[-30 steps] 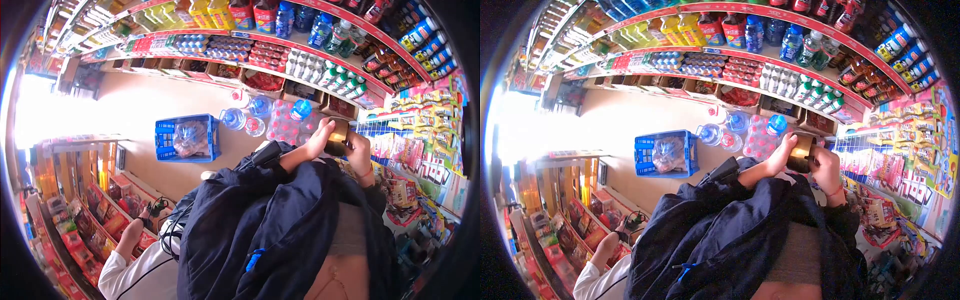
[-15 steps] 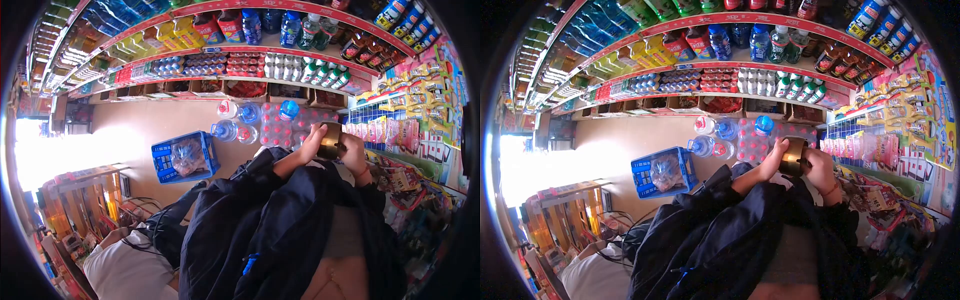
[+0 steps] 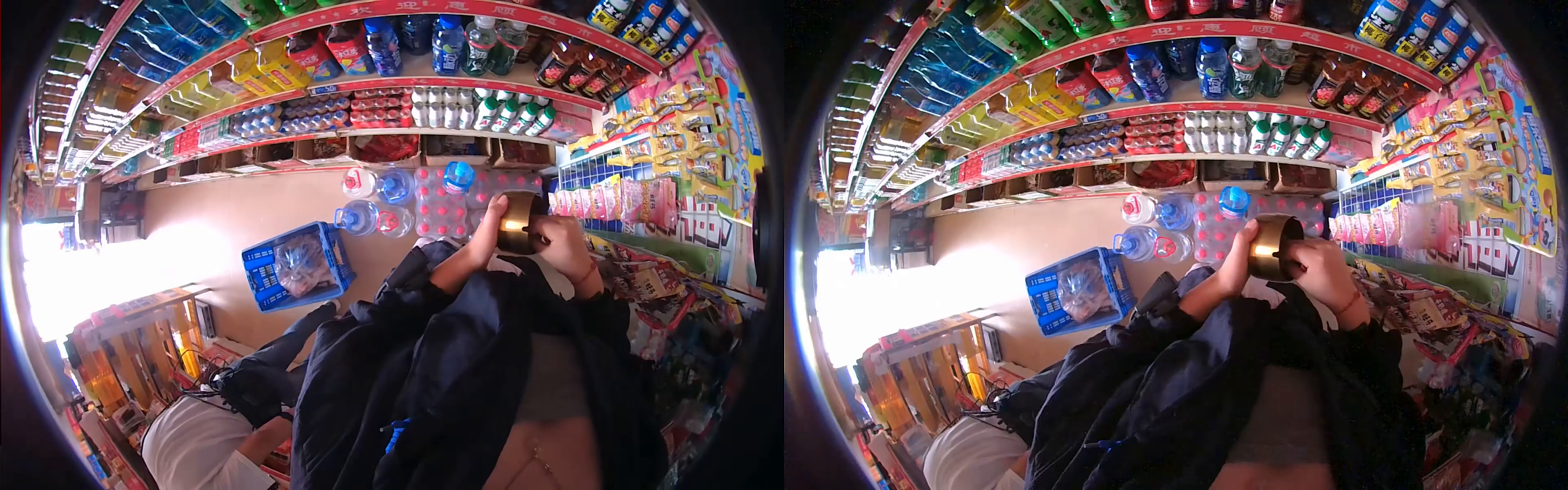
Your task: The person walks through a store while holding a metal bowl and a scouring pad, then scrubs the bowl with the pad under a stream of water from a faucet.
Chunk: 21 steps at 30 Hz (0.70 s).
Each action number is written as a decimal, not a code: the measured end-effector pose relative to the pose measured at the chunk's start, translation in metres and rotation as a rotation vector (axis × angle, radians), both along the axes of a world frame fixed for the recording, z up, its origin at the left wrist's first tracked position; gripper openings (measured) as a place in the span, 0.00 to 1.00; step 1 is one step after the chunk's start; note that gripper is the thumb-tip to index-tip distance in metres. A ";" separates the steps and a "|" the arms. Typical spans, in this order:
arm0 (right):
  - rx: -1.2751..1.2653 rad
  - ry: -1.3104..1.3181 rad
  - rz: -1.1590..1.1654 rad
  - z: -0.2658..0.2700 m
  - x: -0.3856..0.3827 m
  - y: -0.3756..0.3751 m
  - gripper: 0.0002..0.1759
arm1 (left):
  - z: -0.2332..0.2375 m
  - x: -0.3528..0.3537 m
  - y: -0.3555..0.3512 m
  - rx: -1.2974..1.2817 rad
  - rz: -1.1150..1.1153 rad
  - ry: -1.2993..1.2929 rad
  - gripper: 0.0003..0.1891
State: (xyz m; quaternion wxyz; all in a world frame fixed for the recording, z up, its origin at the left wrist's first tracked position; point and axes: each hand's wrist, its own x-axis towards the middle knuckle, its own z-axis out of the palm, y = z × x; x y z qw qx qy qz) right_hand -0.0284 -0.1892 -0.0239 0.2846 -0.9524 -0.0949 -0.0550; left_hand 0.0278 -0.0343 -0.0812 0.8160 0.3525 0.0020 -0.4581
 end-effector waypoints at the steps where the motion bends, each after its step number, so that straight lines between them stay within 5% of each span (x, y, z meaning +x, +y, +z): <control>1: 0.123 0.112 0.036 0.003 0.002 -0.002 0.12 | 0.001 0.000 0.000 -0.001 -0.002 0.001 0.23; 4: 0.298 0.334 -0.066 0.013 0.007 0.009 0.12 | 0.006 -0.001 0.001 0.028 -0.047 -0.052 0.25; 6: 0.119 -0.048 -0.076 0.012 0.014 0.012 0.11 | 0.013 0.001 0.005 -0.005 -0.124 0.028 0.28; 8: 0.113 -0.062 -0.072 0.011 0.015 0.012 0.12 | 0.015 0.003 0.012 -0.061 -0.170 0.115 0.31; 12: 0.446 0.125 -0.184 0.023 0.001 0.011 0.13 | 0.018 0.015 0.016 -0.156 0.041 0.091 0.35; 14: 0.960 -0.076 -0.278 0.020 -0.009 0.004 0.14 | 0.017 0.022 0.024 -0.264 0.057 0.179 0.36; 16: 1.177 -0.094 -0.410 0.021 -0.022 -0.008 0.17 | 0.005 0.030 0.028 -0.256 0.049 0.216 0.37; 21: 1.270 0.045 -0.632 0.007 -0.034 -0.019 0.16 | 0.002 0.044 0.033 -0.191 0.079 0.282 0.37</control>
